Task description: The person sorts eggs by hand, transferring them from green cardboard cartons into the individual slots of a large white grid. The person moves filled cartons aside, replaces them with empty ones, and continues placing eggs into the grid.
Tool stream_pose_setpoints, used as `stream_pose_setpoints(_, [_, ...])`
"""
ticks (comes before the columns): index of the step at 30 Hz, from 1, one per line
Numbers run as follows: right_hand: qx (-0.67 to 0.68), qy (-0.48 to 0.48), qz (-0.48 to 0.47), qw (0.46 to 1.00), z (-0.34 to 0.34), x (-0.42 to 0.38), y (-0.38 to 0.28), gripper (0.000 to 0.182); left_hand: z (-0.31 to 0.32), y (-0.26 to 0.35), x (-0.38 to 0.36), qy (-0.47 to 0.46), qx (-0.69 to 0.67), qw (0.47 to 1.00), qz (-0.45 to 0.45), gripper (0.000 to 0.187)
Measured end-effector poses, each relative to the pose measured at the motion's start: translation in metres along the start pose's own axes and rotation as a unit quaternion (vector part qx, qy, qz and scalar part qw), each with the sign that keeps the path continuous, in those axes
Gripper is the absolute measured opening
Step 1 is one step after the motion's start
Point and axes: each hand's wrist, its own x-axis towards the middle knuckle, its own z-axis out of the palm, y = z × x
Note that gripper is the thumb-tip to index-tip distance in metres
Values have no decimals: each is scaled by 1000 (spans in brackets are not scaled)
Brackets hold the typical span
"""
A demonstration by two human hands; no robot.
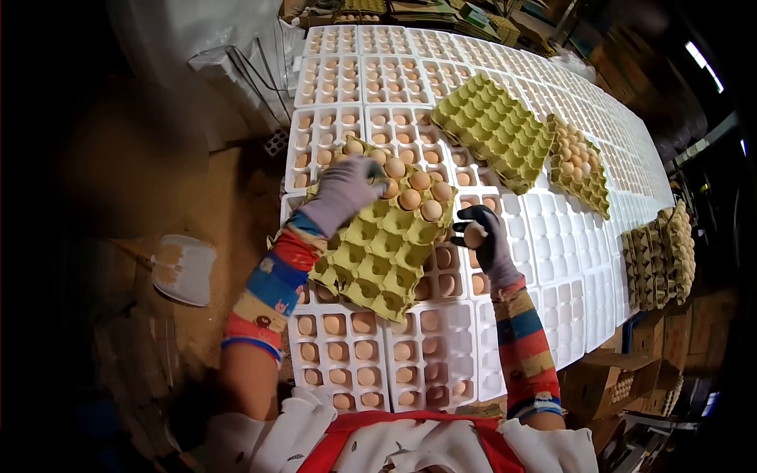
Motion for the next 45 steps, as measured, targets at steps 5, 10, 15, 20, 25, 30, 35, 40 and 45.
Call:
stream_pose_setpoints(5, [-593,-35,-59,802,72,20,-33,31,27,-11,13,-16,274,935,224,45])
stream_pose_setpoints(10, [54,-8,57,997,7,29,-3,39,-22,-23,-1,-125,-490,862,-35,52])
stream_pose_setpoints(15, [-299,-8,-7,954,-8,53,-2,51,-2,17,0,-157,-139,976,52,55])
stream_pose_setpoints(20, [-612,-24,32,790,34,73,-38,45,64,45,11,-49,406,901,141,41])
stream_pose_setpoints(25, [382,31,176,906,-36,28,-27,46,38,24,11,0,161,984,78,39])
stream_pose_setpoints(30, [430,25,271,861,-120,-91,-31,47,8,39,-56,-104,-585,802,66,58])
stream_pose_setpoints(35, [-81,-48,222,971,-148,-160,-25,38,47,118,-160,-180,-534,806,-182,54])
stream_pose_setpoints(40, [-520,-102,115,840,-124,-164,-31,42,121,172,-196,-112,164,979,-49,53])
stream_pose_setpoints(45, [-412,-40,21,910,-132,-149,0,42,155,210,-190,-80,142,985,-52,50])
